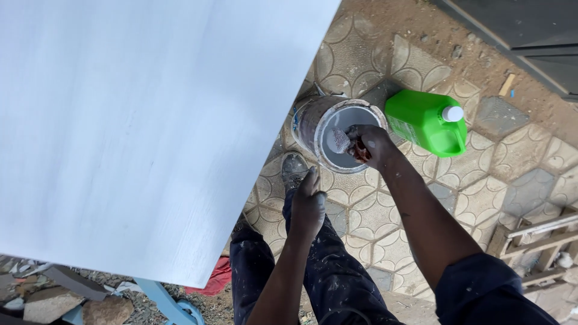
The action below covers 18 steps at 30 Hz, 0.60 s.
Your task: Applying white paint to a cabinet door or wooden panel using a cloth or sponge.
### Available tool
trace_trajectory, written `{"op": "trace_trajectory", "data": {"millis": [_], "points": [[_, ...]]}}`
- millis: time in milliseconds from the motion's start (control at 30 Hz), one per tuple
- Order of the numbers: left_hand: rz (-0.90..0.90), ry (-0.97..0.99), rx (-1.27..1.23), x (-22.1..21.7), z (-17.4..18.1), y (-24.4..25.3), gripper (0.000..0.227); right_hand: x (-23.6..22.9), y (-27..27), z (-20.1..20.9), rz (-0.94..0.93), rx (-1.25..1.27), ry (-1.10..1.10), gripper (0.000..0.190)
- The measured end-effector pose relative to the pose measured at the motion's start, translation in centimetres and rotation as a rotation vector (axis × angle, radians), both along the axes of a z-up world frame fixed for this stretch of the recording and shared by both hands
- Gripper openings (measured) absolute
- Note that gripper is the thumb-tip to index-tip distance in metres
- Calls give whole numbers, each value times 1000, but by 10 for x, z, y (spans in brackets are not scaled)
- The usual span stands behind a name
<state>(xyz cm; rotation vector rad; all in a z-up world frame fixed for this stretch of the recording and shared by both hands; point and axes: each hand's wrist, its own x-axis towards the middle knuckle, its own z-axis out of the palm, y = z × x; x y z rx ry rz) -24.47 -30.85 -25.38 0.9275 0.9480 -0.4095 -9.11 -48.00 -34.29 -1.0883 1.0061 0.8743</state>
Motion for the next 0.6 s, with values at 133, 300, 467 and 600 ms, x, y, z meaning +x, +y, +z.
{"op": "trace_trajectory", "data": {"millis": [133,300,467,600], "points": [[291,-124,-159,-13,-54,-30,77,-15,-13,-29,176,21,-143,26],[483,-166,-365,-37,-108,-52,75,-12,-34,-61,366,-52,-24,19],[411,-222,-311,-40,-108,-51,81,7,-10,5,339,-100,121,15],[379,-171,-283,-47,-94,-44,74,40,77,153,267,-113,266,13]]}}
